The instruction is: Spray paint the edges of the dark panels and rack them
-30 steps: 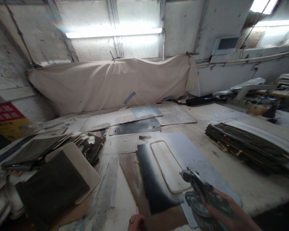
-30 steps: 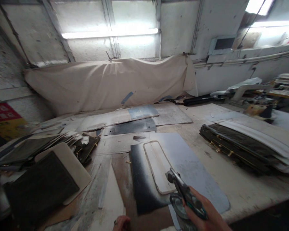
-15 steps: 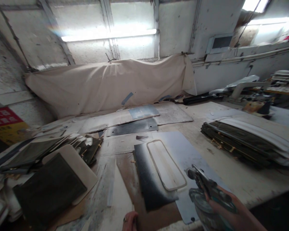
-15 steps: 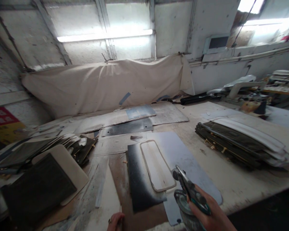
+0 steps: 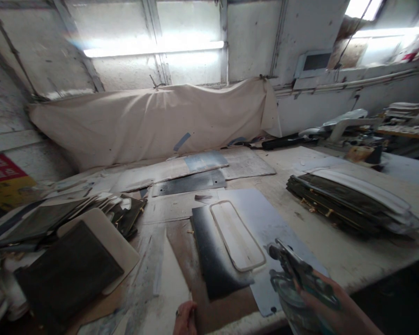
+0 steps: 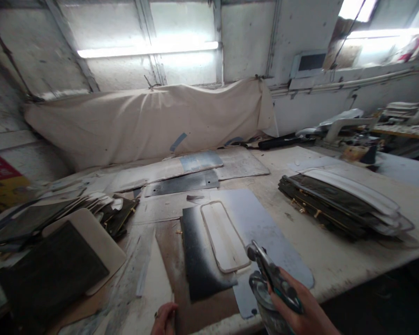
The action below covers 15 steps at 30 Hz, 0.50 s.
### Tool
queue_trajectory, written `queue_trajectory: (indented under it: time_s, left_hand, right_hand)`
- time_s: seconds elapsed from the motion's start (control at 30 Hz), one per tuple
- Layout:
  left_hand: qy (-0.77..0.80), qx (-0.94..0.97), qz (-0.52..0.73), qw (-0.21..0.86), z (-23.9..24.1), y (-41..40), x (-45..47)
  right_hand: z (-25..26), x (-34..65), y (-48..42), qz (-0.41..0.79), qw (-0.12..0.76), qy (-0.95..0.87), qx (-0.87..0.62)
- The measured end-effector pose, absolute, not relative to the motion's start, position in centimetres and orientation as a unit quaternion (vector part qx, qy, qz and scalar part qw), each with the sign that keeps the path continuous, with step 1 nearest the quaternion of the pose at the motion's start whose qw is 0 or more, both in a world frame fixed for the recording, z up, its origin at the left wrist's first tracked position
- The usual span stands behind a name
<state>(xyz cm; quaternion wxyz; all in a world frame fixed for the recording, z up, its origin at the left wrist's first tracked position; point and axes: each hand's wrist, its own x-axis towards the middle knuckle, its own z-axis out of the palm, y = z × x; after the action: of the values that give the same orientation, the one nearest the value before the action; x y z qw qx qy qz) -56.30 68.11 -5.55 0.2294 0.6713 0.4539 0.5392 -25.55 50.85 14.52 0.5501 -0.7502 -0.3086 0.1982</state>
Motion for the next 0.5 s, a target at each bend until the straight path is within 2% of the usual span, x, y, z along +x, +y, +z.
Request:
queue_trajectory:
  time_s: [0.23, 0.37, 0.5]
  left_hand:
    - [0.425, 0.751, 0.467, 0.194, -5.6, 68.9, -58.1]
    - [0.436, 0.750, 0.451, 0.211, -5.5, 68.5, -58.1]
    - [0.462, 0.722, 0.461, 0.228, -4.7, 68.1, -57.7]
  right_hand:
    - [15.4, -26.5, 51.1, 0.247, 0.488, -0.370, -0.751]
    - [16.5, -27.4, 51.4, 0.320, 0.448, -0.447, -0.704]
    - [17.5, -28.5, 51.4, 0.295, 0.462, -0.457, -0.701]
